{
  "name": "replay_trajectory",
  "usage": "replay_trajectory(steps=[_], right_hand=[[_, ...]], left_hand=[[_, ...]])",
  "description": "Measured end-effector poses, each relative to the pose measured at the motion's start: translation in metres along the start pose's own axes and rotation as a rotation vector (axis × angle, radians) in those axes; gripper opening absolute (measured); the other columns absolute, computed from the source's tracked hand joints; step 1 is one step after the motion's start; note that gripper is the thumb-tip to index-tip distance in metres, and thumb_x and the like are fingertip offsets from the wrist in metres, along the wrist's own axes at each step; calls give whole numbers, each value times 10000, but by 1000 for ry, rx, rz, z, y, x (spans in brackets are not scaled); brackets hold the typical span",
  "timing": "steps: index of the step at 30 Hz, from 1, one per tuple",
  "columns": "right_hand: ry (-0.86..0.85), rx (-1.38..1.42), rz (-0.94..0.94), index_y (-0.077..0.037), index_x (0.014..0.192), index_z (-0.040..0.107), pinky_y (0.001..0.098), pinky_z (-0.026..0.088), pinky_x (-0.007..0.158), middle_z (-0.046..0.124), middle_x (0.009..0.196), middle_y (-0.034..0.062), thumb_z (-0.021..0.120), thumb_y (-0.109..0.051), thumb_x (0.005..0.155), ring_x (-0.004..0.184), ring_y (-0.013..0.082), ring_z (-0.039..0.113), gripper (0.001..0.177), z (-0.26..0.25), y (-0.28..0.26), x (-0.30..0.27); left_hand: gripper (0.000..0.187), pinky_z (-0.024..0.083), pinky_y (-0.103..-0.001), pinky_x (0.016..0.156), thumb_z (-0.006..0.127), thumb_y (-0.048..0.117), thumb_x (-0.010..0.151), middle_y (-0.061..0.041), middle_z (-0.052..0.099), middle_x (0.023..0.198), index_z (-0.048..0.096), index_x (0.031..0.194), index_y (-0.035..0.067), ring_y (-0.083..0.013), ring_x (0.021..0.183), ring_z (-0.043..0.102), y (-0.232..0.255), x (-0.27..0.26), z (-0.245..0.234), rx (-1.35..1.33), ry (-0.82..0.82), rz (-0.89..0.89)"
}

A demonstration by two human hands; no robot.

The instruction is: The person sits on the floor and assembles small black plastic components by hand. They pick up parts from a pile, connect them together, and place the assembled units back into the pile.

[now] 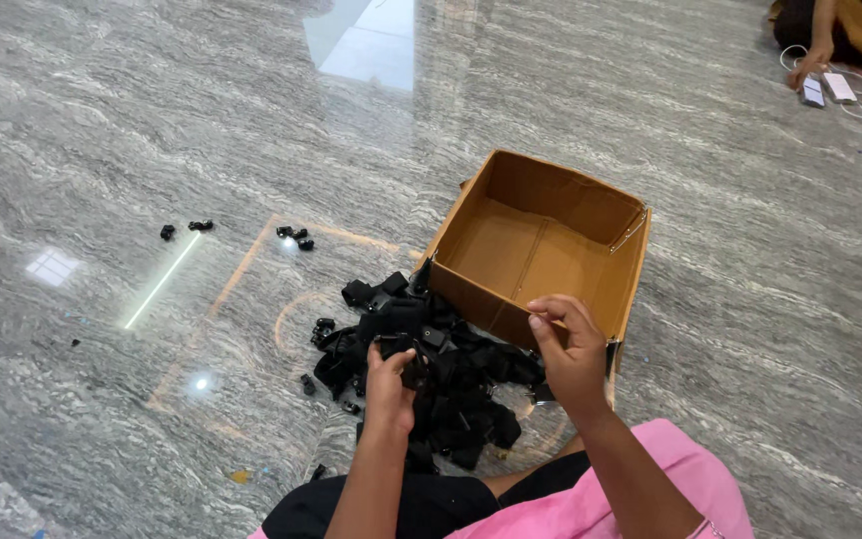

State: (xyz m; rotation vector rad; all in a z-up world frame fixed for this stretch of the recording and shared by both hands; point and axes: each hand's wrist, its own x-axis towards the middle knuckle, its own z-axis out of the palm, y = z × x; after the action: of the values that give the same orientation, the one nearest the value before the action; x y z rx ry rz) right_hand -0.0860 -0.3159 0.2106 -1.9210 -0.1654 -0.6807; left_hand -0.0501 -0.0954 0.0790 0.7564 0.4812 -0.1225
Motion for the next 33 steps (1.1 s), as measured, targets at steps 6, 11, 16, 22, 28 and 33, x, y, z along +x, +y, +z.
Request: replay_trajectory(steps=[6, 11, 16, 22, 28, 33], right_hand=[[-114, -129, -295, -97, 1246, 648, 374, 422, 1182, 646, 1349, 95, 708, -257, 948, 1351, 242, 549, 343, -61, -135, -10], [-179, -732, -792, -330, 1246, 621, 373, 335, 1207, 576, 1375, -68, 680, -476, 907, 1462, 212, 345, 374, -122, -193, -21], [-425, -1071, -931, -288, 1321, 639, 480, 239, 1239, 603, 1384, -29, 640, -472, 954, 1478, 126, 323, 411, -141, -192, -30], [-503, -659, -817, -324, 1117, 626, 667, 131, 1234, 564, 1422, -71, 530, -416, 1000, 1452, 184, 381, 178, -118, -191, -27], [-476, -758, -892, -243, 1022, 682, 749, 249, 1126, 719, 1253, -17, 580, -180, 959, 1299, 205, 602, 135, -96, -179, -34], [-429, -713, -850, -143, 1015, 734, 771, 278, 1110, 722, 1166, -3, 617, -275, 957, 1236, 183, 616, 186, -74, -187, -35]], left_hand=[[818, 574, -384, 680, 585, -31, 824, -95, 642, 1041, 299, 1549, 220, -217, 816, 669, 3, 3, 6, 204, 37, -68], [899, 570, -379, 733, 630, 1, 839, -134, 657, 1126, 195, 1602, 196, -235, 852, 665, -10, 6, 4, 279, -43, -69], [933, 550, -334, 872, 675, 17, 854, -128, 661, 1295, 164, 1624, 141, -230, 1045, 674, -26, 25, -3, 349, -46, 7], [946, 513, -373, 962, 654, 8, 843, -153, 647, 1341, 134, 1622, 141, -273, 1154, 642, -24, 26, 1, 341, -37, -2], [945, 486, -350, 1012, 655, 7, 843, -156, 646, 1353, 137, 1625, 119, -260, 1197, 630, -24, 27, -2, 402, -40, 41], [955, 478, -349, 1024, 656, 23, 861, -151, 629, 1369, 94, 1627, 115, -250, 1218, 623, -21, 26, -1, 418, -28, 5]])
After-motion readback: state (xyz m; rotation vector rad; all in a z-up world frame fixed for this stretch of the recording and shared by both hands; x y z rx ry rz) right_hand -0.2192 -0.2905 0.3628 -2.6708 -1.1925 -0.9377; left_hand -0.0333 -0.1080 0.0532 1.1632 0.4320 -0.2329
